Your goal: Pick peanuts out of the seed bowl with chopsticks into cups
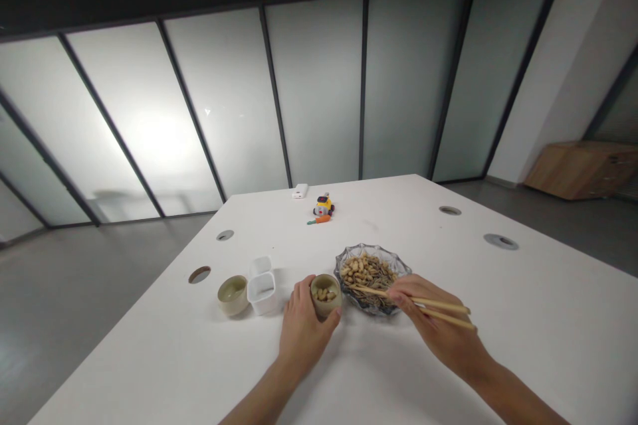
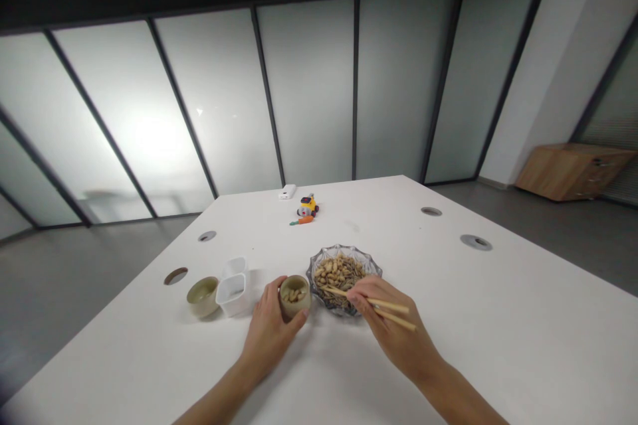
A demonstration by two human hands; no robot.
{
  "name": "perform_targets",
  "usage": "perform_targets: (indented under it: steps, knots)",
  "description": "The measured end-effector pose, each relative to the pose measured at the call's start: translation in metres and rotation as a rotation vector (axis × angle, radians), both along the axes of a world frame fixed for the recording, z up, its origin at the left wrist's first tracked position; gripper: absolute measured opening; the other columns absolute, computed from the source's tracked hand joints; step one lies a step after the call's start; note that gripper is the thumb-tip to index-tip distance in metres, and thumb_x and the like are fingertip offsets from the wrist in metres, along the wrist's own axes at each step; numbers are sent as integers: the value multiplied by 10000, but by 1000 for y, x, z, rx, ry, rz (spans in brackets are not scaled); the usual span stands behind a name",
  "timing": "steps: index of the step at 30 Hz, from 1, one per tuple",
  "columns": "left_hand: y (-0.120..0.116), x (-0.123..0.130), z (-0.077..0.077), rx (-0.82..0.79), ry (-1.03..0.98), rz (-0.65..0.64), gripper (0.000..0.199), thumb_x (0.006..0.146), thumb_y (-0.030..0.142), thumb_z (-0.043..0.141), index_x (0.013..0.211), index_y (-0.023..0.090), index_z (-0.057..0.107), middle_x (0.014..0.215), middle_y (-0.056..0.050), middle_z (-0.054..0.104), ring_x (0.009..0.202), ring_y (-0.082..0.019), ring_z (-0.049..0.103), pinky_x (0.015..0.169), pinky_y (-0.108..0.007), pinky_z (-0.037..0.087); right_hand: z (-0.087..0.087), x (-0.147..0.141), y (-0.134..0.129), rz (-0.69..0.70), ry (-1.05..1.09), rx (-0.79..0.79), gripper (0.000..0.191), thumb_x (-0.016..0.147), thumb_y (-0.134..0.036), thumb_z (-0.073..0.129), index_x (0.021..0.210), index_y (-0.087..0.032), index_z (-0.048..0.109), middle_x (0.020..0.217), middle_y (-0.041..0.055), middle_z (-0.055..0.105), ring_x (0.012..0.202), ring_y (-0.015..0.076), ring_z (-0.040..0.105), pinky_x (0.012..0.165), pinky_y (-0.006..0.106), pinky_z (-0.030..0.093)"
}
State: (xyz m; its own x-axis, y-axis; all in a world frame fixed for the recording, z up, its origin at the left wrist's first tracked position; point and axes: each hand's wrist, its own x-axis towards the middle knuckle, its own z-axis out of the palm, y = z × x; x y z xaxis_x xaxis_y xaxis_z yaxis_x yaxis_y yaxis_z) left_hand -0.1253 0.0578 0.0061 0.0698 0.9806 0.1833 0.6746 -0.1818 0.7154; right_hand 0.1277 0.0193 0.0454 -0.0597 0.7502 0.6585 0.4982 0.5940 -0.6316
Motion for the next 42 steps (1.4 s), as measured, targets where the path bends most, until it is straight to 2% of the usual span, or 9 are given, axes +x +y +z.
perform_targets:
  steps: [10, 14, 21, 26, 32, 42]
  knots:
    - [-1, 0, 1, 9, 3, 2, 636, 823, 380, 672, 1409, 202, 502, 1412, -138, 618, 1310, -318, 579, 1131, -436, 423, 1, 1, -2, 25, -5, -6, 230, 1059, -366, 614, 968, -263, 799, 951, 54, 789, 861, 210, 757, 783, 312, 634]
    - [-1, 0, 1, 4, 6, 2, 628, 821, 386, 669, 1400, 208, 506, 1414, -134, 614, 1311, -322, 577, 1123, -436, 417, 3, 4, 1, -40, 31, 10, 244, 1046, -404, 632, 929, -265, 795, 914, 47, 787, 826, 206, 761, 752, 297, 636]
    - [-1, -1, 0, 8, -4, 1, 631, 822, 381, 671, 1401, 195, 505, 1406, -139, 617, 1286, -317, 584, 1115, -441, 421, 3, 9, 6, -164, 61, -14, 415, 1052, -540, 573, 847, -250, 786, 868, 61, 777, 794, 214, 759, 704, 293, 631]
    - [-1, 0, 0, 3, -5, -4, 627, 825, 385, 674, 1399, 199, 505, 1406, -140, 621, 1295, -315, 580, 1124, -437, 423, 2, 7, 4, -83, 48, -60, 379, 1046, -517, 600, 841, -250, 775, 835, 55, 757, 752, 208, 727, 692, 301, 617]
    - [0, 0, 0, 12, -8, 1, 636, 820, 388, 678, 1405, 201, 507, 1412, -141, 619, 1297, -322, 581, 1132, -454, 426, -2, 6, 3, 34, 52, -119, 277, 1034, -474, 645, 926, -255, 777, 915, 60, 779, 836, 225, 742, 738, 323, 634]
    - [-1, 0, 1, 9, -7, -1, 637, 820, 387, 668, 1402, 188, 501, 1405, -144, 615, 1301, -324, 579, 1136, -457, 416, 5, 5, 2, -34, 32, -65, 351, 1035, -519, 622, 878, -248, 781, 855, 59, 770, 767, 220, 737, 704, 318, 631]
